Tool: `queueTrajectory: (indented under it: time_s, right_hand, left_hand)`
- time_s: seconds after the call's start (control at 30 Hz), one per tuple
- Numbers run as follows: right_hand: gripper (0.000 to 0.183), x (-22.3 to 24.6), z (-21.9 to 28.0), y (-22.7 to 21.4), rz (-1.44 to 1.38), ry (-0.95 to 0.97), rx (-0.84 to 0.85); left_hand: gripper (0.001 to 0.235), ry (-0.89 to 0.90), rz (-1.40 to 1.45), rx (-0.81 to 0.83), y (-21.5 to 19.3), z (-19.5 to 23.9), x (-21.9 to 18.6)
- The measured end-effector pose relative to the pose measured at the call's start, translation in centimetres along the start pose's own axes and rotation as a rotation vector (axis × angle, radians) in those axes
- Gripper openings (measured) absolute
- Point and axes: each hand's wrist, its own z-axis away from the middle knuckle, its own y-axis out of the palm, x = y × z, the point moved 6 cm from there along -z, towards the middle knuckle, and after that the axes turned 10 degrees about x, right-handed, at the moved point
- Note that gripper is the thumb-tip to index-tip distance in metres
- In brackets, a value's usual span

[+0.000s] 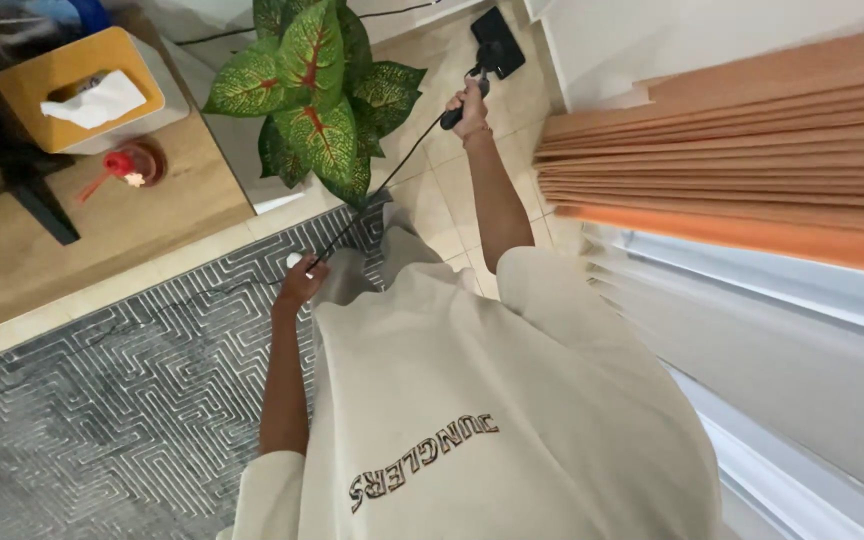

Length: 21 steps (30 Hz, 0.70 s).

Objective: Vacuuming a rug and organizing throw pillows on a sofa.

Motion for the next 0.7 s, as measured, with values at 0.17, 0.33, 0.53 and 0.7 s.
queueTrajectory:
  time_s: [0.17, 0.33, 0.53, 0.7]
  right_hand:
    - [0.026, -3.2, 0.2, 0.9, -0.011, -0.009, 0.027]
    - [0.026, -9.4, 2.4, 3.6, -0.004, -0.035, 0.031]
    - [0.024, -14.7, 9.0, 4.3, 0.168, 0.084, -0.04]
    - [0.023, -13.0, 16.7, 0.1, 0.396, 0.191, 0.051]
  left_hand:
    - [0.033, -0.222, -0.133, 0.113, 1.1, 1.6, 3.1]
    - [0.033, -0.34, -0.157, 0.107, -0.3, 4.8, 4.9]
    - [0.045, -0.516, -0.214, 0.151, -1.5, 8.1, 7.7]
    - [0.047, -0.486, -0.307, 0.218, -2.2, 9.7, 7.5]
